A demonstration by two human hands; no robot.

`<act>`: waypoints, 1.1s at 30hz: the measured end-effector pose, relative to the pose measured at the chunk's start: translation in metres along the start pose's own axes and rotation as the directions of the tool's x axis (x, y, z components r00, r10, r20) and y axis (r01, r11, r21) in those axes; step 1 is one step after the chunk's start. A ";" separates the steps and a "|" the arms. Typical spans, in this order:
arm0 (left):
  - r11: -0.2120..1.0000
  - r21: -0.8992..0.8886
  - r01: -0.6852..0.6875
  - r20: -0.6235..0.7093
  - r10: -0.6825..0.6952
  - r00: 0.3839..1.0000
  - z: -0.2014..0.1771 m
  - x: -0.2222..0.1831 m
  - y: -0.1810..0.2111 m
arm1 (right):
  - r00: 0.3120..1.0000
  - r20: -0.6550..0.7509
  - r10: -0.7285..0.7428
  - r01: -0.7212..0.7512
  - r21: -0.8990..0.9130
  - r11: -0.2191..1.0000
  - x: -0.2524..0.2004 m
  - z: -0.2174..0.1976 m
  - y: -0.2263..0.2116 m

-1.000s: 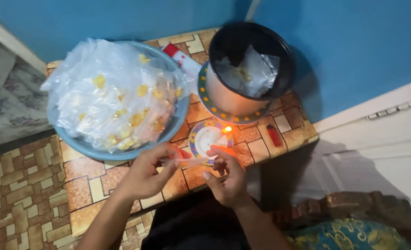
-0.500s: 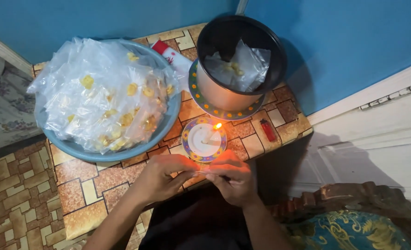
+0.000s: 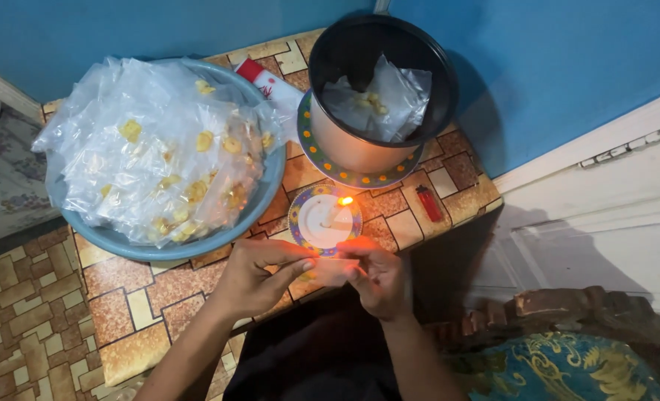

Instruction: Manually filling small plastic bags with beads and sealing them using heat from a candle flame.

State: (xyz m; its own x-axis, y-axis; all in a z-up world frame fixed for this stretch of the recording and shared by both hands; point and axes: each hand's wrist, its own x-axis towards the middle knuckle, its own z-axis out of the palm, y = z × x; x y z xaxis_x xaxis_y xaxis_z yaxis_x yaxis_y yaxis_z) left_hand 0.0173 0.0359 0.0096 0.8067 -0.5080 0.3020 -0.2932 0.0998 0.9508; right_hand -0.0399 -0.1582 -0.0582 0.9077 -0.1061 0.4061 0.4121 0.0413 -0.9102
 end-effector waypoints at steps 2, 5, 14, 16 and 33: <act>1.000 -0.003 0.017 -0.028 -0.017 0.999 0.002 0.001 -0.002 | 1.000 -0.005 0.008 -0.008 0.041 0.999 -0.002 0.005 0.003; 0.999 -0.012 0.036 -0.059 -0.037 0.998 0.003 -0.002 -0.009 | 0.999 -0.043 0.017 -0.015 0.061 0.998 -0.011 0.003 0.019; 0.995 -0.018 0.101 -0.132 -0.102 0.986 0.004 -0.006 -0.016 | 0.963 -0.268 0.022 -0.051 -0.104 0.993 -0.011 0.010 0.020; 0.991 -0.002 0.134 -0.162 -0.132 0.978 0.002 -0.006 -0.016 | 0.949 -0.310 0.058 -0.094 -0.102 0.990 -0.006 0.014 0.010; 0.902 -0.360 0.237 -0.408 -0.381 0.830 0.016 -0.030 -0.043 | 0.796 -0.473 0.378 -0.427 0.004 0.904 0.014 0.027 0.003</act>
State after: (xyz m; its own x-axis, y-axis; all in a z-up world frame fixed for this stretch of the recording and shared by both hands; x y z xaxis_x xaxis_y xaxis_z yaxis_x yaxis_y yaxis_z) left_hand -0.0020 0.0334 -0.0416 0.9904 -0.1099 -0.0837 0.1115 0.2779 0.9541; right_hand -0.0234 -0.1328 -0.0532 0.8407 -0.5383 -0.0589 -0.0144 0.0866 -0.9961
